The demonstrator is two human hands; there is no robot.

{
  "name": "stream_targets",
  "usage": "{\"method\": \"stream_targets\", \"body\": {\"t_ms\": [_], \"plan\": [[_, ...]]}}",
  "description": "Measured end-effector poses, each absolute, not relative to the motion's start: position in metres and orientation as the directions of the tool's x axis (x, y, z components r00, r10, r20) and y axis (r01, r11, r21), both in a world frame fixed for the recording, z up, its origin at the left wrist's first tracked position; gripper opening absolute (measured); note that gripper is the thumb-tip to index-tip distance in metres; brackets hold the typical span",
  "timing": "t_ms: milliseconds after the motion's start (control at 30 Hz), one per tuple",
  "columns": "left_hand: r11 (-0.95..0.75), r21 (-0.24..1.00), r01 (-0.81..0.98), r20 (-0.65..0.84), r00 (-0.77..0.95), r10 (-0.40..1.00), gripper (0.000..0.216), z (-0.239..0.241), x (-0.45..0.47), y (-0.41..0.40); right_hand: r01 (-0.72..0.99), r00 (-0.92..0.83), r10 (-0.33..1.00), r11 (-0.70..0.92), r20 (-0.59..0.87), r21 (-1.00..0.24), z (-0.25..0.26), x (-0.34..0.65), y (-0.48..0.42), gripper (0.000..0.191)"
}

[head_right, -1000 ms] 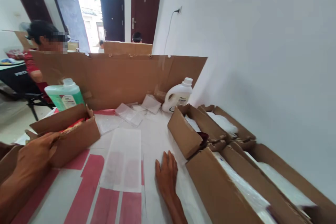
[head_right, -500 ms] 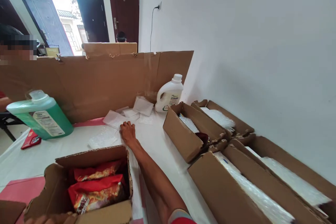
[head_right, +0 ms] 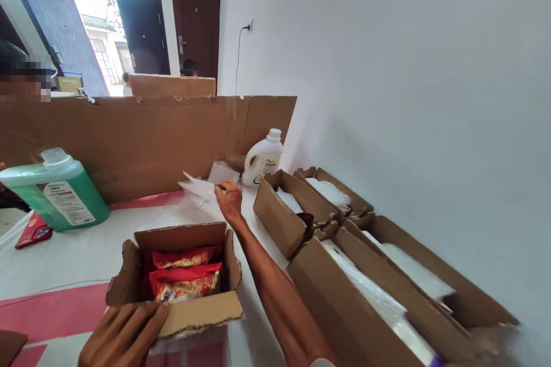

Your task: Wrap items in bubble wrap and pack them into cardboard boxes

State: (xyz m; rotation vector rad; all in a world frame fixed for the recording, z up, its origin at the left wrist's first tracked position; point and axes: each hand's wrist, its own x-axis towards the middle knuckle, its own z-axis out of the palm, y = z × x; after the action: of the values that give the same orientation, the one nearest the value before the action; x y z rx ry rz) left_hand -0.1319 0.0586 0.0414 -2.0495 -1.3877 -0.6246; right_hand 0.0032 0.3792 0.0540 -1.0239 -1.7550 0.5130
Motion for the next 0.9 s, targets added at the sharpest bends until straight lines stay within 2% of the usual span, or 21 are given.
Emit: {"method": "stream_targets", "body": {"t_ms": [167,233,300,367,433,467,533,567,600,667,733,800,867,900], "plan": [[-0.262,-0.218,0.940,0.679,0.339,0.652,0.032,0.039,-0.132,0.071,0.330,0.031,0.791,0.569,0.611,-0.753,0.114,0.073,0.324,0.024],[-0.264,-0.209,0.942,0.694,0.333,0.638,0.028,0.046,-0.128,0.069,0.217,0.093,0.801,0.564,0.592,-0.797,0.137,0.104,0.292,0.025],[-0.271,-0.159,0.949,0.761,0.293,0.579,0.034,0.057,-0.118,0.060,0.034,0.164,0.819,0.552,0.550,-0.833,0.158,0.136,0.256,0.025],[-0.288,-0.025,0.957,0.818,0.185,0.544,0.047,0.066,-0.103,0.046,-0.144,0.201,0.838,0.538,0.508,-0.831,0.173,0.165,0.217,0.025],[-0.317,0.242,0.917,0.790,0.003,0.613,0.055,0.072,-0.083,0.030,-0.280,0.180,0.874,0.486,0.452,-0.828,0.182,0.189,0.177,0.025],[-0.319,0.422,0.849,0.718,-0.098,0.689,0.058,0.074,-0.072,0.023,-0.332,0.155,0.896,0.444,0.416,-0.832,0.184,0.198,0.158,0.026],[-0.244,0.777,0.581,0.449,-0.239,0.861,0.064,0.076,-0.049,0.009,-0.411,0.096,0.936,0.347,0.338,-0.843,0.183,0.212,0.121,0.027],[-0.179,0.899,0.399,0.296,-0.254,0.921,0.068,0.076,-0.038,0.004,-0.438,0.064,0.951,0.299,0.302,-0.848,0.180,0.218,0.104,0.027],[-0.115,0.971,0.208,0.164,-0.237,0.958,0.073,0.076,-0.028,0.000,-0.460,0.028,0.963,0.250,0.267,-0.852,0.175,0.222,0.089,0.029],[-0.016,0.989,-0.146,-0.011,-0.183,0.983,0.083,0.071,-0.011,-0.008,-0.485,-0.062,0.979,0.143,0.197,-0.863,0.162,0.230,0.062,0.032],[0.053,0.924,-0.378,-0.100,-0.103,0.990,0.088,0.063,0.000,-0.016,-0.475,-0.167,0.979,0.023,0.115,-0.880,0.145,0.237,0.042,0.034],[0.129,0.880,-0.458,-0.133,0.023,0.991,0.084,0.053,0.003,-0.030,-0.425,-0.263,0.964,-0.087,0.031,-0.901,0.125,0.240,0.030,0.035],[0.197,0.893,-0.404,-0.175,0.092,0.980,0.071,0.042,0.001,-0.049,-0.318,-0.342,0.939,-0.142,-0.026,-0.937,0.102,0.239,0.028,0.036],[0.218,0.909,-0.355,-0.210,0.062,0.976,0.065,0.037,-0.002,-0.059,-0.252,-0.371,0.928,-0.136,-0.034,-0.958,0.090,0.236,0.030,0.038]]}}
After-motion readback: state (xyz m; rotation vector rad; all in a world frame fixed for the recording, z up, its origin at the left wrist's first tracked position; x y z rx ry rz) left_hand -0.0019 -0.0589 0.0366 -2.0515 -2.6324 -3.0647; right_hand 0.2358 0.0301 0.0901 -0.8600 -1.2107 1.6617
